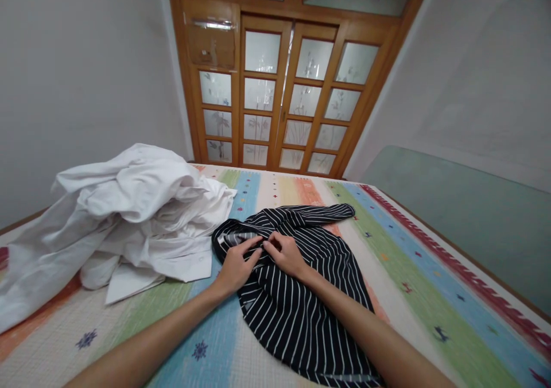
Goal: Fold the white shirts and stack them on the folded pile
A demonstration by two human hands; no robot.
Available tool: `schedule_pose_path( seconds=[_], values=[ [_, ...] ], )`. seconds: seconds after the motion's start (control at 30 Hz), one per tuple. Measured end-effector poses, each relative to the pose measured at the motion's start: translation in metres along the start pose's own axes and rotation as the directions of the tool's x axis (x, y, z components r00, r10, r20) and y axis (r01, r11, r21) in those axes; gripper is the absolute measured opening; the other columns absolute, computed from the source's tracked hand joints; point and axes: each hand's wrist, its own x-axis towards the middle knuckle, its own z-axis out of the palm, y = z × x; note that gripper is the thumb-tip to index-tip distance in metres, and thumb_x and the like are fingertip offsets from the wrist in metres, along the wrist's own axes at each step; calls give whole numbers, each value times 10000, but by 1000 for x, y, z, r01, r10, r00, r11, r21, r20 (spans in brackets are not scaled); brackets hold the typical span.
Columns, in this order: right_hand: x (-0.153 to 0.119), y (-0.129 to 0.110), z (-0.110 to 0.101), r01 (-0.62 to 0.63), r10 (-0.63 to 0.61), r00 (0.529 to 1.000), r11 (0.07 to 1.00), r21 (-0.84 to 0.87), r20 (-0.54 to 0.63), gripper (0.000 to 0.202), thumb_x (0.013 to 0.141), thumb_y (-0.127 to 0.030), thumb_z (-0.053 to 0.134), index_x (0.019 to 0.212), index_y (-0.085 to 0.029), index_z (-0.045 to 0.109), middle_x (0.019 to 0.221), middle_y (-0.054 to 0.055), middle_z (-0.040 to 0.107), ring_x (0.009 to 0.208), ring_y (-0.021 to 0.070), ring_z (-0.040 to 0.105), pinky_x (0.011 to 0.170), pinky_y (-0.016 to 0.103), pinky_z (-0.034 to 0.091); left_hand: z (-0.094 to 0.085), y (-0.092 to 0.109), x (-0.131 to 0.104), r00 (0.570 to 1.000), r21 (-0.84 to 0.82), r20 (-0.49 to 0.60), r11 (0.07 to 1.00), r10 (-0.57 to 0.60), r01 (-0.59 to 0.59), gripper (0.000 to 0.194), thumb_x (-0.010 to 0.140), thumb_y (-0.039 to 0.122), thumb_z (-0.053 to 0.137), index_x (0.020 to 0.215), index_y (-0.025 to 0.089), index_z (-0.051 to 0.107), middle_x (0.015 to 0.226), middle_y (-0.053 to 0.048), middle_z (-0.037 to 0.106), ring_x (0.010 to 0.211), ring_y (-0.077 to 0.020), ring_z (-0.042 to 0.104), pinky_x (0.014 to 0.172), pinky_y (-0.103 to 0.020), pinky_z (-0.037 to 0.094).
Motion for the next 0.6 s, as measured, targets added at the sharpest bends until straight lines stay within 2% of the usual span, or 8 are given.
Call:
schedule_pose_path(
  seconds=[0.2, 0.33, 0.47, 0.6],
  values=[
    [-1, -4, -4, -6, 7, 998, 1000, -8, 69, 199, 852, -246, 485, 663, -194, 456, 565, -50, 437, 537, 108, 426, 563, 225, 310, 0, 5, 2, 1000, 11, -13, 1000, -2, 2, 202, 795, 333, 613, 928, 198, 682, 932, -47, 723, 891, -227, 663, 855, -351, 505],
    [-2, -8, -6, -15, 13, 995, 1000, 20, 104, 184, 846, -243, 489, 671, -195, 455, 575, -52, 444, 546, 106, 426, 566, 219, 320, 0, 9, 4, 1000, 31, 11, 999, -15, 15, 164, 783, 324, 612, 858, 211, 705, 895, -52, 732, 876, -253, 659, 870, -371, 476],
    [-2, -5, -4, 0, -3, 996, 1000, 27, 90, 179, 830, -245, 481, 663, -198, 439, 571, -54, 434, 540, 105, 415, 563, 219, 310, -2, 9, 6, 999, 22, 40, 999, -26, 25, 186, 782, 309, 595, 870, 206, 723, 913, -55, 733, 891, -250, 654, 893, -364, 455],
    [-1, -1, 0, -15, 16, 1000, 1000, -23, 26, 158, 807, -238, 458, 656, -204, 424, 573, -47, 441, 545, 114, 423, 567, 230, 298, -5, 7, 9, 997, -79, 9, 994, -74, 74, 202, 760, 312, 569, 842, 191, 709, 884, -42, 722, 865, -225, 638, 854, -331, 458]
  ],
)
